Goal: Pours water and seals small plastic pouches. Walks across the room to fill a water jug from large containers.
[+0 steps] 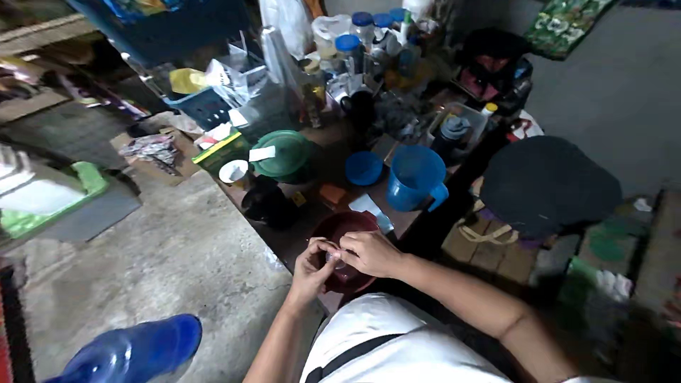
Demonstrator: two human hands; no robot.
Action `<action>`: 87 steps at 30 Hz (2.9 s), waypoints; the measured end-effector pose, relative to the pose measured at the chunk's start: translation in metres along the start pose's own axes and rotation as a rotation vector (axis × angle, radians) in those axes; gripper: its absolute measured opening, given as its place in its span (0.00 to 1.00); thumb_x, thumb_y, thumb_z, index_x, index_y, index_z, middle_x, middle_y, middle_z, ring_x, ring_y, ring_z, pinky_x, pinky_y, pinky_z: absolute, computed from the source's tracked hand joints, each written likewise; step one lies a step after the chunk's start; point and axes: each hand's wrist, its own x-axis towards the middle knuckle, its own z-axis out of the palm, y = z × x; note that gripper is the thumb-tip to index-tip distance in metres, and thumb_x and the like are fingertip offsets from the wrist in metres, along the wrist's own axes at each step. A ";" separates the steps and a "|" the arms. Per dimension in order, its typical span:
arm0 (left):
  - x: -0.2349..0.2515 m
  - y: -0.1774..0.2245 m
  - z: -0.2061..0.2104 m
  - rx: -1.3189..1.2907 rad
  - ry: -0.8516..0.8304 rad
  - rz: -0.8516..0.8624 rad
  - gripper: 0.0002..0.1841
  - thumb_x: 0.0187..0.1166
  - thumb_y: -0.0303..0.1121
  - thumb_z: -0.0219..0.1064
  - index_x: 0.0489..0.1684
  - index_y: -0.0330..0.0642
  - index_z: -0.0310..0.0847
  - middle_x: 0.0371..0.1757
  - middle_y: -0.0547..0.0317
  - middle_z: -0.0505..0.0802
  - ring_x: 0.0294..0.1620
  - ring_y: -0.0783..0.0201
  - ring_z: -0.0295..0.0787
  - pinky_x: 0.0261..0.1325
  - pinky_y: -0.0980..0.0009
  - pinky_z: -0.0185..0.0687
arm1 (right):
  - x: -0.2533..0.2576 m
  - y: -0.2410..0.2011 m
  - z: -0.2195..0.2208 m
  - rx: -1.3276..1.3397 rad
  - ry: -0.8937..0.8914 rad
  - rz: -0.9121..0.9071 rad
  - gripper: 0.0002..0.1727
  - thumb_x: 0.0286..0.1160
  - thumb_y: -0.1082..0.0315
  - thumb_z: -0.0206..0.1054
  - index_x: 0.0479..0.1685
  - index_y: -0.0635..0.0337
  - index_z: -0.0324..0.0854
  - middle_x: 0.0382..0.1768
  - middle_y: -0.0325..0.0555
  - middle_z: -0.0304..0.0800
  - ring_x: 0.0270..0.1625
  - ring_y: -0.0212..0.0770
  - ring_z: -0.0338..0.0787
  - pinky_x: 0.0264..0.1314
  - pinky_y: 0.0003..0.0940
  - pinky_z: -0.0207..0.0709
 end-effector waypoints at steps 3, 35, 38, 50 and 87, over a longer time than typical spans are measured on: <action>0.003 0.000 -0.001 -0.005 -0.029 0.026 0.05 0.72 0.34 0.78 0.39 0.54 0.90 0.47 0.74 0.93 0.59 0.73 0.87 0.68 0.71 0.81 | -0.003 -0.009 0.002 0.113 0.070 -0.025 0.20 0.88 0.63 0.56 0.32 0.71 0.83 0.33 0.58 0.87 0.39 0.52 0.89 0.44 0.50 0.79; -0.048 0.089 0.107 0.293 -1.005 0.667 0.08 0.88 0.45 0.63 0.46 0.64 0.90 0.56 0.78 0.93 0.73 0.69 0.76 0.90 0.53 0.38 | -0.167 -0.090 0.070 1.462 0.978 0.417 0.21 0.94 0.68 0.38 0.68 0.66 0.74 0.50 0.38 0.89 0.52 0.20 0.86 0.58 0.18 0.81; -0.069 0.079 0.116 0.323 -1.118 0.571 0.13 0.86 0.52 0.64 0.60 0.68 0.89 0.70 0.78 0.87 0.84 0.64 0.68 0.93 0.51 0.43 | -0.217 -0.075 0.081 1.327 1.005 0.599 0.19 0.93 0.69 0.46 0.73 0.70 0.71 0.51 0.40 0.88 0.50 0.21 0.87 0.56 0.19 0.81; -0.088 0.056 0.089 0.400 -0.909 0.082 0.12 0.83 0.47 0.68 0.57 0.59 0.92 0.63 0.75 0.93 0.72 0.72 0.80 0.81 0.67 0.66 | -0.330 0.118 0.148 0.931 1.077 1.502 0.42 0.88 0.60 0.63 0.95 0.63 0.44 0.86 0.70 0.61 0.86 0.63 0.67 0.86 0.57 0.61; -0.133 0.073 0.107 0.534 -0.899 -0.093 0.12 0.84 0.42 0.68 0.56 0.50 0.92 0.58 0.64 0.95 0.66 0.71 0.86 0.73 0.72 0.78 | -0.315 0.190 0.188 0.478 0.910 1.816 0.63 0.61 0.45 0.83 0.97 0.45 0.43 0.93 0.70 0.30 0.90 0.74 0.51 0.82 0.65 0.64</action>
